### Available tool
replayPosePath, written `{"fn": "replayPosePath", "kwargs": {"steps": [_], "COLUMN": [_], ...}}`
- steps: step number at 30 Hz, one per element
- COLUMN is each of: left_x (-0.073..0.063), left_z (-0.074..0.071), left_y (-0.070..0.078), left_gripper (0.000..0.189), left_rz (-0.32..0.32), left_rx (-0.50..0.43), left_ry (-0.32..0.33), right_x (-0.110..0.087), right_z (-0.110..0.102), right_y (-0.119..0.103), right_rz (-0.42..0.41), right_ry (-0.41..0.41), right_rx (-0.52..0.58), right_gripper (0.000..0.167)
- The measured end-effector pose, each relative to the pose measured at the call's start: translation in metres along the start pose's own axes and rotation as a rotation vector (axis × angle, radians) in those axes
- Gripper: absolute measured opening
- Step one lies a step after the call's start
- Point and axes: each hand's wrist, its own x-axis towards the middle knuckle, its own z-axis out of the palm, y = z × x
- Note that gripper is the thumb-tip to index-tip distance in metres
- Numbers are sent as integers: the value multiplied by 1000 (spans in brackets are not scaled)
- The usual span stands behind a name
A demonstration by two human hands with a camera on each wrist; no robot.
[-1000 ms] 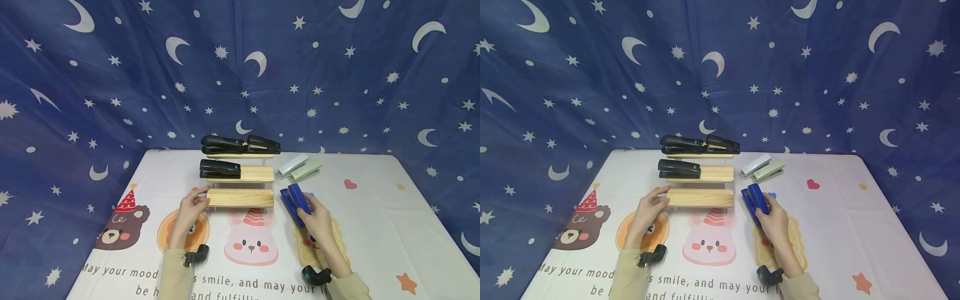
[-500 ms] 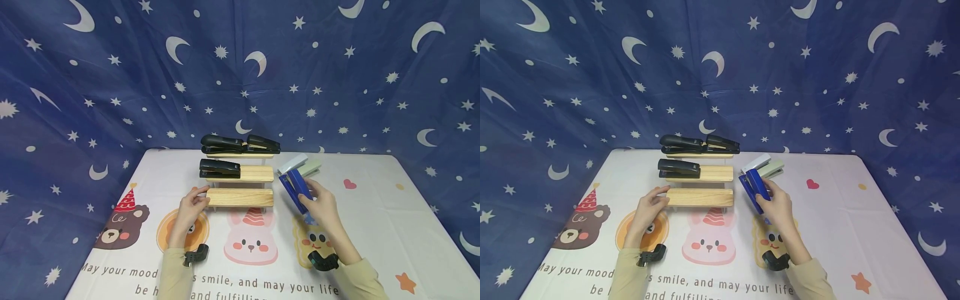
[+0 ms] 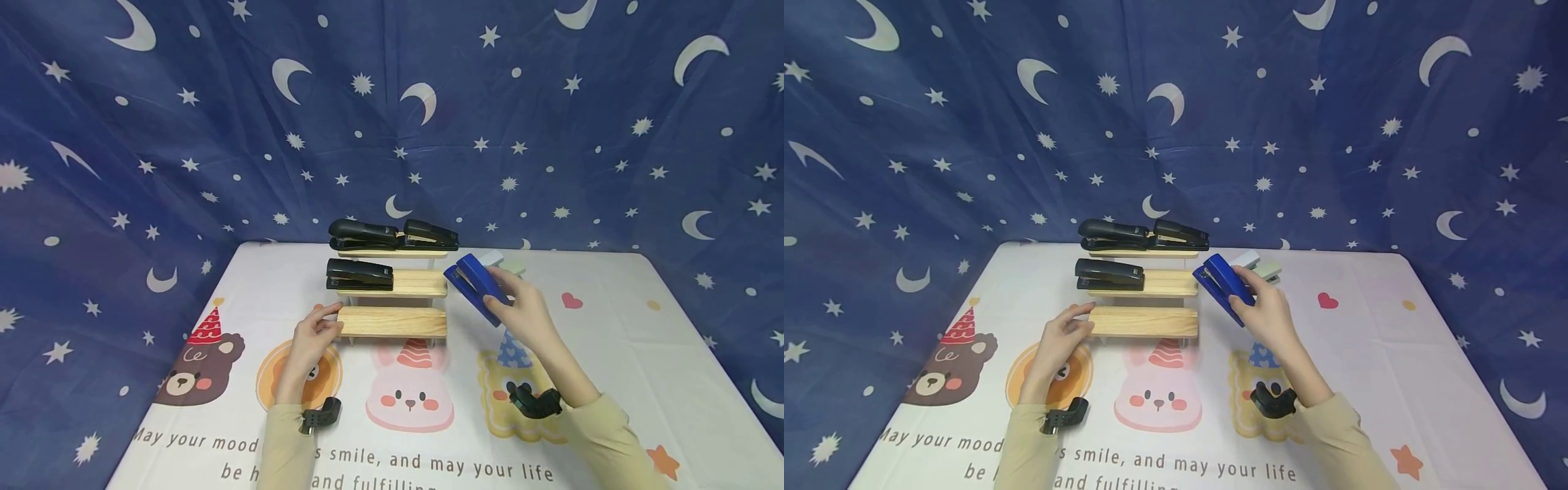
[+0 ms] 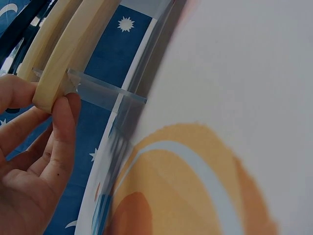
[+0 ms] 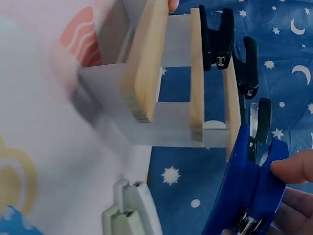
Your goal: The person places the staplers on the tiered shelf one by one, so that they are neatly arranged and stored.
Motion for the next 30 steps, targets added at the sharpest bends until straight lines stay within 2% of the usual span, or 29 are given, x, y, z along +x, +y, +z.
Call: {"fn": "replayPosePath", "kwargs": {"steps": [5, 12, 23, 26, 30], "left_x": [3, 15, 16, 14, 7], "left_z": [-2, 0, 2, 1, -1], "left_y": [-5, -30, -31, -26, -11], "left_gripper": [43, 42, 41, 42, 43], "left_rz": [-6, 20, 10, -2, -12], "left_rx": [-30, -46, -27, -37, -36], "left_ry": [-17, -17, 11, 4, -9], "right_x": [12, 25, 45, 50, 54], "right_z": [-1, 6, 23, 28, 34], "right_y": [-11, -22, -28, -30, -32], "right_rz": [-29, -101, -185, -210, -244], "right_ry": [-65, -143, -216, -222, -233], "right_rx": [-8, 8, 33, 18, -7], "right_gripper": [50, 48, 46, 45, 45]}}
